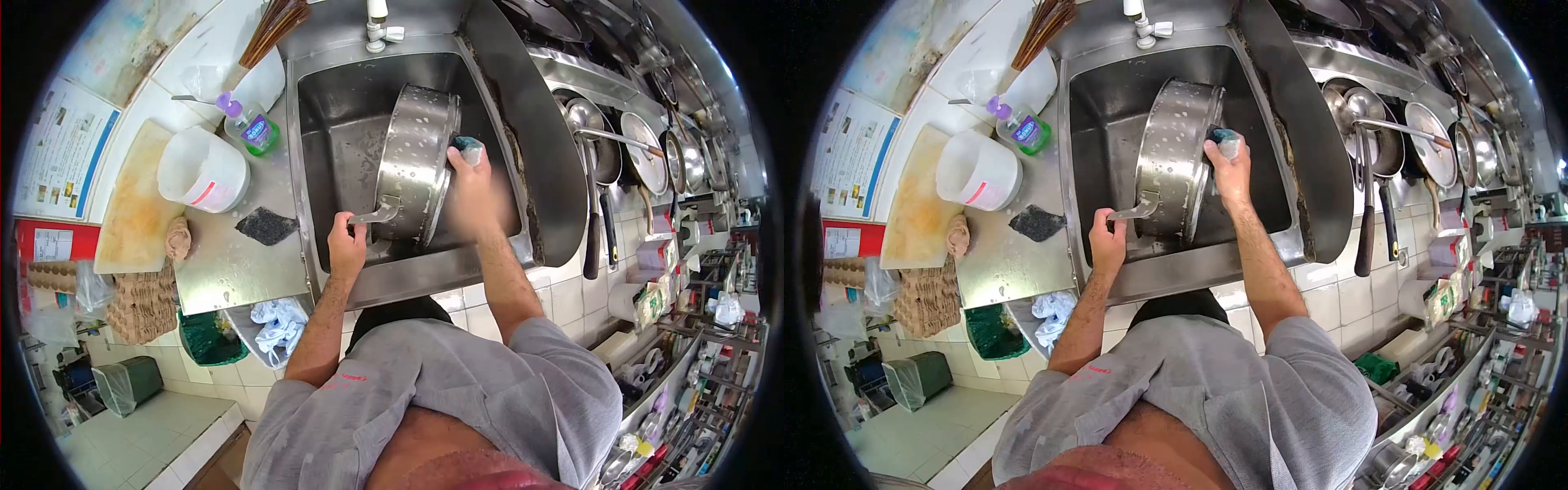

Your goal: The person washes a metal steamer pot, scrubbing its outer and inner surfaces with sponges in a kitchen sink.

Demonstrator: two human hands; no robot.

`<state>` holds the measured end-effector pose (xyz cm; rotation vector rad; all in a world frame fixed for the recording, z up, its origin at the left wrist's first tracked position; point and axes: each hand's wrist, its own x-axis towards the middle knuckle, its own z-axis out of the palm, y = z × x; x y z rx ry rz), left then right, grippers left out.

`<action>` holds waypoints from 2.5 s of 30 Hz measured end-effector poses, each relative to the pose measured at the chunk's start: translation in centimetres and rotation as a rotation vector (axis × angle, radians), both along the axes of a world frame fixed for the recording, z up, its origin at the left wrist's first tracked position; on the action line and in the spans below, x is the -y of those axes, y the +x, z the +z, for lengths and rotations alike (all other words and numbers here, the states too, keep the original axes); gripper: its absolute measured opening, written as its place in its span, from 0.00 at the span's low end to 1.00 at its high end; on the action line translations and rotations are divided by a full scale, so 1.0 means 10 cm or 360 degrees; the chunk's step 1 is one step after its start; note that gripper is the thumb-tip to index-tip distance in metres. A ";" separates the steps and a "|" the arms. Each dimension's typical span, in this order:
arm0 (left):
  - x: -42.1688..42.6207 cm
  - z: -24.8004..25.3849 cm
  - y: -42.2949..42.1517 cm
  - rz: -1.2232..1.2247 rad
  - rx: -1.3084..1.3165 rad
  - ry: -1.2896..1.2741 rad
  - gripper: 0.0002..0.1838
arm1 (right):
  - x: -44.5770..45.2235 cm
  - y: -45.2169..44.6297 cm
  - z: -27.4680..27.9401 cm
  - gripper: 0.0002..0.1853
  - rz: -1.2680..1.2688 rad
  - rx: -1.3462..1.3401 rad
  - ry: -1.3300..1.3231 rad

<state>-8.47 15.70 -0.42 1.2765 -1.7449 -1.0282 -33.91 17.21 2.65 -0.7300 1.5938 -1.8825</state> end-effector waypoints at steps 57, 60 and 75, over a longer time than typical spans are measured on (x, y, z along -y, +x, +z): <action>0.49 -0.03 -0.37 -0.0176 0.0032 -0.0224 0.18 | 1.24 -0.69 0.11 0.15 -0.0255 -0.0235 0.0667; 0.67 0.03 -0.42 -0.0442 -0.0100 0.0024 0.17 | 1.69 -1.05 -0.50 0.14 -0.0304 0.0181 0.0579; 0.50 0.44 -0.75 -0.0462 0.0244 -0.0189 0.16 | 1.16 -1.07 -0.31 0.10 -0.0242 0.0079 0.0444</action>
